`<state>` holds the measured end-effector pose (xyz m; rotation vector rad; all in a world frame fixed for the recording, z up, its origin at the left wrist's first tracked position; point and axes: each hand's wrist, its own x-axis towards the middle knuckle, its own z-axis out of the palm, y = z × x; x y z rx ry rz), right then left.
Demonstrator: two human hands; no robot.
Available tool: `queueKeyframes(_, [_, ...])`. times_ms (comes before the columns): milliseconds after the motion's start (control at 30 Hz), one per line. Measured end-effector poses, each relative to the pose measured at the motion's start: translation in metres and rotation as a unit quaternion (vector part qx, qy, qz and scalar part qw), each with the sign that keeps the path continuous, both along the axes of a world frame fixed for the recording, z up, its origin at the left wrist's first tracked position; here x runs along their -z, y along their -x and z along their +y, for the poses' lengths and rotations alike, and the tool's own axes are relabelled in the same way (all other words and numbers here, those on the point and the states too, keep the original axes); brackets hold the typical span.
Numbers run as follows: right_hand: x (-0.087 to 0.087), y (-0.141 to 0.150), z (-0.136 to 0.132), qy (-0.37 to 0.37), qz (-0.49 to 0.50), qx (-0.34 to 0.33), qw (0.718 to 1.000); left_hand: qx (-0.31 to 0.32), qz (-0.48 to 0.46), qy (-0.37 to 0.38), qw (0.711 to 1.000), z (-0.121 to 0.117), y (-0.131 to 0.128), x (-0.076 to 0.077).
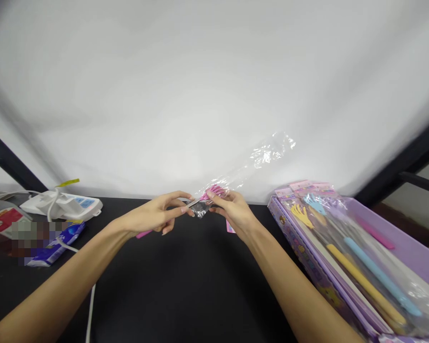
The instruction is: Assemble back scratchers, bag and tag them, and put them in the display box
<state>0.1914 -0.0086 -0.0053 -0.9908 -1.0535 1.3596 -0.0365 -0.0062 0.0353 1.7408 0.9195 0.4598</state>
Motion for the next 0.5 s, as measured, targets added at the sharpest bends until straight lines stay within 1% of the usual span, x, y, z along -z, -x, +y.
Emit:
queueKeyframes(67, [-0.002, 0.002, -0.002, -0.013, -0.026, -0.013, 1.0, 0.017, -0.007, -0.002, 1.0, -0.001, -0.002, -0.001])
queueKeyframes(100, [-0.003, 0.003, -0.004, -0.015, -0.035, -0.022, 0.999, 0.016, -0.009, -0.013, 1.0, -0.002, -0.003, -0.001])
queueKeyframes(133, [-0.004, 0.005, -0.006, -0.015, -0.045, -0.031, 0.998, 0.004, -0.008, -0.026, 1.0, -0.002, -0.005, 0.0])
queueKeyframes(200, [-0.007, 0.01, -0.009, -0.014, -0.056, -0.05, 0.997, -0.041, 0.002, -0.052, 0.998, -0.003, -0.01, 0.004])
queueKeyframes(267, [-0.008, 0.015, -0.012, -0.004, -0.041, -0.063, 0.997, -0.079, 0.01, -0.063, 0.995, -0.003, -0.013, 0.007])
queueKeyframes(300, [-0.009, 0.016, -0.012, 0.003, -0.029, -0.06, 0.998, -0.083, 0.007, -0.063, 0.995, -0.003, -0.013, 0.008])
queueKeyframes(367, [-0.009, 0.016, -0.011, 0.006, -0.014, -0.037, 0.999, -0.06, -0.013, -0.052, 0.997, -0.001, -0.01, 0.006])
queueKeyframes(433, [-0.008, 0.013, -0.007, -0.009, -0.009, -0.004, 1.0, -0.001, -0.045, -0.01, 0.999, 0.002, -0.004, 0.002])
queueKeyframes(500, [-0.007, 0.009, -0.005, -0.022, 0.007, 0.024, 0.999, 0.056, -0.077, 0.046, 0.994, 0.005, 0.002, 0.0])
